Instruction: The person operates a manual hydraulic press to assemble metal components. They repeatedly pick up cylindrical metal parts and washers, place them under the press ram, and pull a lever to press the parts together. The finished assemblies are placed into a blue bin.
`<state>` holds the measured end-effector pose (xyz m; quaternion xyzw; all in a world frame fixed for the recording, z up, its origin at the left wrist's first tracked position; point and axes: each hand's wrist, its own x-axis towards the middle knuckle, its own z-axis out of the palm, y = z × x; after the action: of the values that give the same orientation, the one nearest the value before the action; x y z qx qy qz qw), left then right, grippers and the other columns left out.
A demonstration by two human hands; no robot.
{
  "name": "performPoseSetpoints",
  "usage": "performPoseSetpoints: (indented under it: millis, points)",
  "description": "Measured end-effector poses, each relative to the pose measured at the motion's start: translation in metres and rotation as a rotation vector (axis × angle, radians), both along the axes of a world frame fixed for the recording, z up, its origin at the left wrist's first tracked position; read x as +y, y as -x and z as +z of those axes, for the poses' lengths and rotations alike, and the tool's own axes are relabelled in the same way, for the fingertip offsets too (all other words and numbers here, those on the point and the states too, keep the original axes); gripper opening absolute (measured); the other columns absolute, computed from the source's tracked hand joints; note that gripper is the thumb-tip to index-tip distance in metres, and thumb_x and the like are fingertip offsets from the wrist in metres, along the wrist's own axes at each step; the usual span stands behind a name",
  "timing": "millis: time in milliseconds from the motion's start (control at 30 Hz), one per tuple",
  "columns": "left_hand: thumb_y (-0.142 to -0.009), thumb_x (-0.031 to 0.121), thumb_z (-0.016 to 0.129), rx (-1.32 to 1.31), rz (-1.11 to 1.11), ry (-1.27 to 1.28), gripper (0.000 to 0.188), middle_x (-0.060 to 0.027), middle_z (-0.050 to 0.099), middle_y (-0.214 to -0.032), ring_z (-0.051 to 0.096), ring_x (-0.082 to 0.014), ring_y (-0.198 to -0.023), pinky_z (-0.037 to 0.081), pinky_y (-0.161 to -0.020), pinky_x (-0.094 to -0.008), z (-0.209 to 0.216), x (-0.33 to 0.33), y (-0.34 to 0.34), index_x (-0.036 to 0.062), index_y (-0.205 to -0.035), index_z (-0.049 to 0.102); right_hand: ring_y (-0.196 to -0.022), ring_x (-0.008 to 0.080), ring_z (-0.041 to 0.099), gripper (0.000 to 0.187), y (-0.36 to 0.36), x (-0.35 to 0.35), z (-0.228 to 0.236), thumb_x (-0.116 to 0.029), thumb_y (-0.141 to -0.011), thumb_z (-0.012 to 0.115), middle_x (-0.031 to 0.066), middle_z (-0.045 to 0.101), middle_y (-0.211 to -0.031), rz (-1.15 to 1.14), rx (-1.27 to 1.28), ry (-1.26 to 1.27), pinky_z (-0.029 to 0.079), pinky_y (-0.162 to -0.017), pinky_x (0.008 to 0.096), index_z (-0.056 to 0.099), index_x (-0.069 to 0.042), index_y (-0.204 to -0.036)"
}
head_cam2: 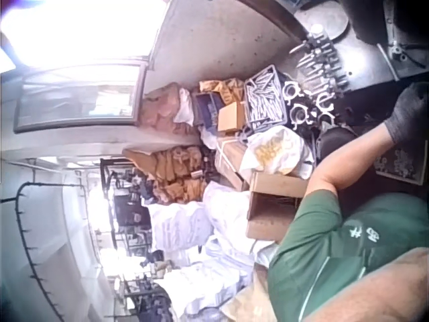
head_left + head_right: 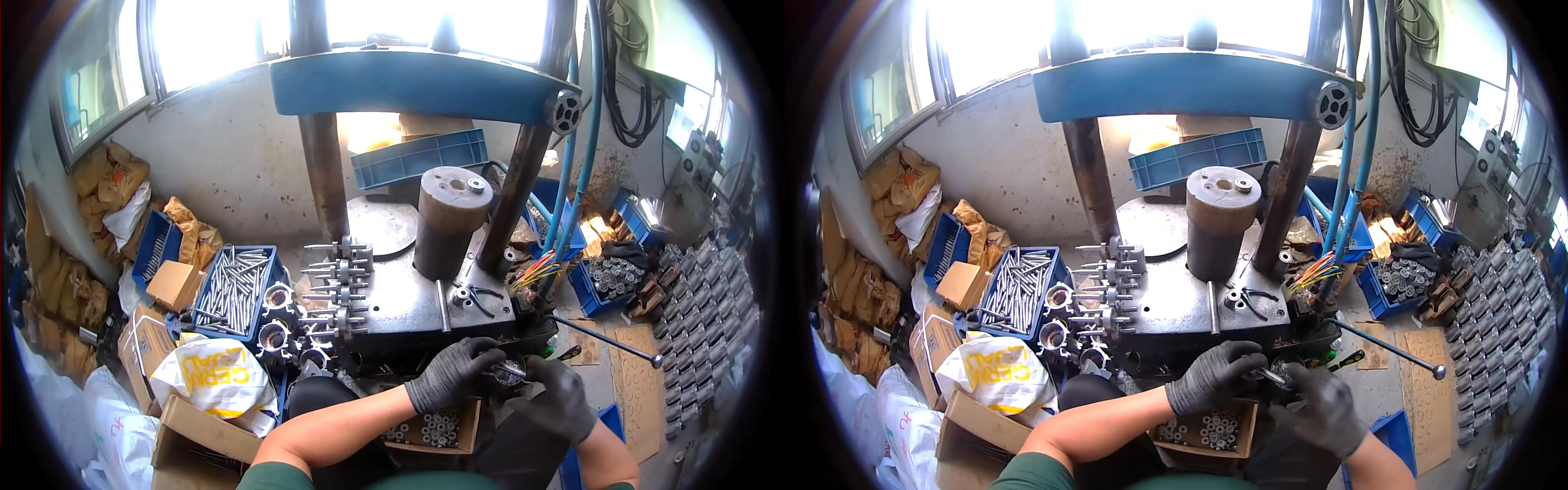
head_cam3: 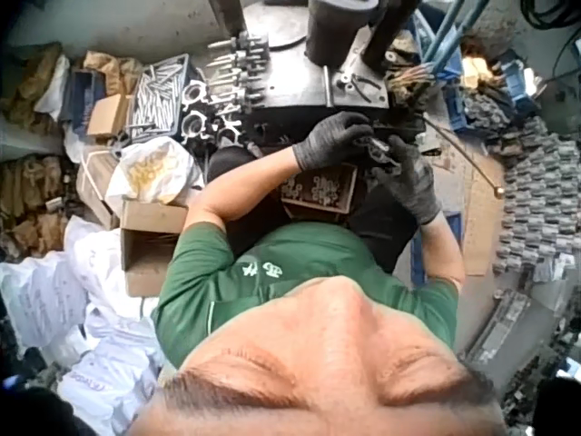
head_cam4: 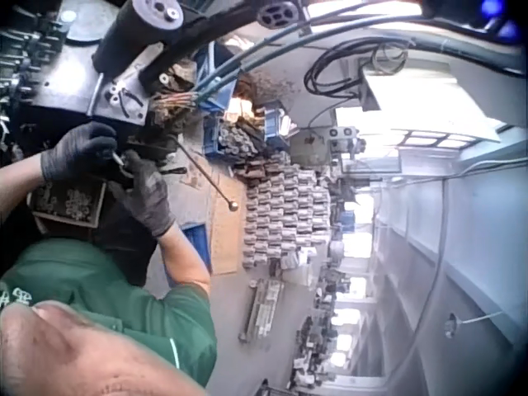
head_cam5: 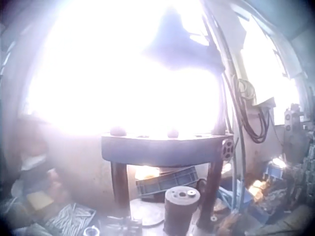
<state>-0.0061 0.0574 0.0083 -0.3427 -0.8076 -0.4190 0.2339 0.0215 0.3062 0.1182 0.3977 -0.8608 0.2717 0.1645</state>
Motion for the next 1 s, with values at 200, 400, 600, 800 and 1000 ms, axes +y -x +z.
performPoseSetpoints:
  millis: [200,400,600,800,1000]
  points:
    - [-0.080,0.014,0.090,-0.086,-0.017,-0.006,0.068,-0.0229,0.062,-0.131,0.065,-0.0431,-0.119,0.058,-0.098,-0.0487,-0.011,-0.002,0.004,0.0045,-0.139,0.057,-0.086,0.0368,0.076,0.023,0.055,-0.021,-0.058,-0.015,-0.093,0.079,0.0192,0.075,-0.095,0.029,-0.300,0.104,0.061,-0.075,0.0448,0.071,-0.003,-0.111]
    - [-0.098,0.003,0.077,-0.665,0.070,-0.681,0.035,-0.0067,0.070,-0.112,0.066,-0.0152,-0.102,0.056,-0.092,-0.0315,0.015,-0.043,-0.015,0.0036,-0.129,0.061,-0.097,0.0397,0.075,0.024,0.096,0.084,-0.111,-0.026,-0.098,0.070,0.0214,0.076,-0.098,-0.386,-0.523,-0.084,0.059,-0.086,0.0485,0.074,-0.006,-0.111]
    - [-0.104,0.023,0.070,-0.863,0.179,-1.051,0.017,-0.0002,0.061,-0.092,0.060,-0.0109,-0.079,0.050,-0.068,-0.0262,0.000,-0.096,-0.032,0.0090,-0.111,0.064,-0.109,0.0355,0.074,0.035,0.036,0.285,-0.255,-0.038,-0.094,0.073,0.0199,0.078,-0.111,-1.040,-0.789,-0.061,0.057,-0.096,0.0435,0.080,-0.005,-0.103]
    - [-0.102,0.020,0.066,-1.184,0.320,-1.451,0.010,0.0007,0.065,-0.095,0.061,-0.0124,-0.083,0.051,-0.072,-0.0243,-0.028,-0.131,-0.058,0.0115,-0.107,0.065,-0.120,0.0442,0.070,0.033,-0.085,0.444,-0.315,-0.029,-0.093,0.065,0.0252,0.075,-0.124,-1.741,-0.818,-0.219,0.054,-0.105,0.0505,0.079,-0.006,-0.113]
    - [-0.097,0.029,0.068,-1.066,0.592,-1.619,0.014,0.0034,0.060,-0.082,0.054,-0.0116,-0.066,0.044,-0.055,-0.0263,-0.054,-0.168,-0.036,0.0148,-0.098,0.064,-0.100,0.0397,0.075,0.031,-0.108,0.472,-0.334,-0.028,-0.090,0.069,0.0243,0.077,-0.106,-1.624,-0.723,-0.221,0.058,-0.090,0.0472,0.078,-0.006,-0.110]
